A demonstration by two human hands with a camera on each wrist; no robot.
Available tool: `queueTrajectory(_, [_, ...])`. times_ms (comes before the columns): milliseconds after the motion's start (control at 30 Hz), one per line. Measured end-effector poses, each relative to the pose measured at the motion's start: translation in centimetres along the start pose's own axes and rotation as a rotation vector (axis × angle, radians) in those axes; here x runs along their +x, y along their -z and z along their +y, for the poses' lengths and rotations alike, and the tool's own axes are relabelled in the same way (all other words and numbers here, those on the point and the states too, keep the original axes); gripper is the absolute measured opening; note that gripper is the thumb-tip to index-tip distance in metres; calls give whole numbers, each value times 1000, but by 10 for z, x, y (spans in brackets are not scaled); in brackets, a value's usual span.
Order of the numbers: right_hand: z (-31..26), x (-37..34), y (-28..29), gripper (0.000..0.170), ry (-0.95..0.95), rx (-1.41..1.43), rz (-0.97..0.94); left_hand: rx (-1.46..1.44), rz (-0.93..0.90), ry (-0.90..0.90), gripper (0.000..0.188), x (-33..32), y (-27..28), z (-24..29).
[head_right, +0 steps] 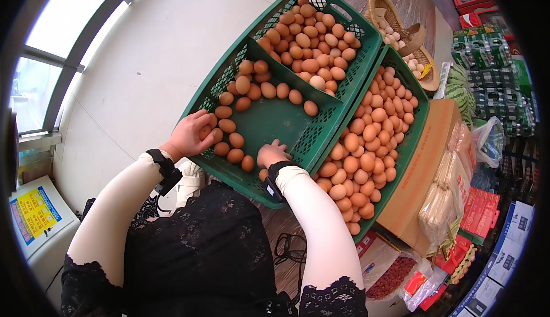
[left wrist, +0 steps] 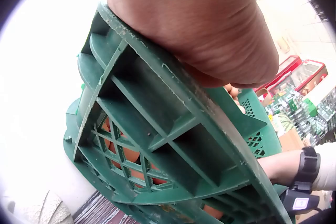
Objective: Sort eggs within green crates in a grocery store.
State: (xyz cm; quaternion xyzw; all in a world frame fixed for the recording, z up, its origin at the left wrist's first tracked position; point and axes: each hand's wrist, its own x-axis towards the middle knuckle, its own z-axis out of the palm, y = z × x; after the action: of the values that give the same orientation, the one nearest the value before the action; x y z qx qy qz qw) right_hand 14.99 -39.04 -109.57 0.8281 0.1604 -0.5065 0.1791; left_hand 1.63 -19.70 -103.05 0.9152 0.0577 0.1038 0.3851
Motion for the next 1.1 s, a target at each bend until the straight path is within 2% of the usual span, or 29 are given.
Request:
queueTrajectory(67, [5, -2, -8, 52, 39, -195, -45, 12, -4, 12, 16, -1, 1, 1])
queueTrajectory(100, [5, 1, -13, 52, 44, -201, -46, 14, 0, 18, 16, -1, 1, 0])
queueTrajectory(167, [5, 3, -26, 49, 52, -396, 80, -2, 1, 19, 16, -1, 1, 0])
queueTrajectory(200, [8, 5, -36, 44, 77, -443, 205, 1, 5, 21, 16, -1, 0, 0])
queueTrajectory(233, [10, 15, -37, 44, 81, -446, 208, -8, 22, 7, 16, -1, -1, 0])
queueTrajectory(300, [15, 31, -35, 46, 252, -590, 93, -15, 44, -5, 16, -1, -1, -1])
queueTrajectory(367, [10, -3, -7, 46, 207, -533, 100, -13, 43, -10, 17, -1, -1, 0])
queueTrajectory(433, [8, -7, 14, 40, 339, -175, 75, -9, 42, -6, 17, -1, -2, -1])
queueTrajectory(467, [3, -2, 26, 34, 340, 17, -61, -4, 38, -2, 17, -2, -3, -1])
queueTrajectory(500, [0, -1, 30, 32, 481, 211, -83, -5, 37, -4, 17, -2, -3, -1])
queueTrajectory(567, [-10, 16, 15, 24, 763, 234, 154, 6, 27, -9, 17, 0, -2, -1])
queueTrajectory(600, [-15, 11, 14, 24, 761, 236, 163, 7, 29, -18, 17, 0, -2, -1])
queueTrajectory(667, [-26, -4, 13, 22, 833, 1, 172, 8, 16, 4, 18, -1, -3, -2])
queueTrajectory(767, [-33, -18, 8, 26, 728, -41, 164, 17, -3, 21, 18, -1, 0, 0])
queueTrajectory(800, [-30, -23, 7, 32, 760, -62, 180, 14, 10, 7, 17, -1, -1, 0])
queueTrajectory(967, [-27, 5, -23, 34, 852, -341, 428, 7, 27, 22, 17, 1, 0, 8])
queueTrajectory(1033, [-34, 7, -29, 32, 785, -378, 434, 13, 18, 4, 17, 2, -1, 7])
queueTrajectory(1100, [-34, 8, -28, 33, 847, -446, 455, 16, 28, 14, 16, 1, -2, 8])
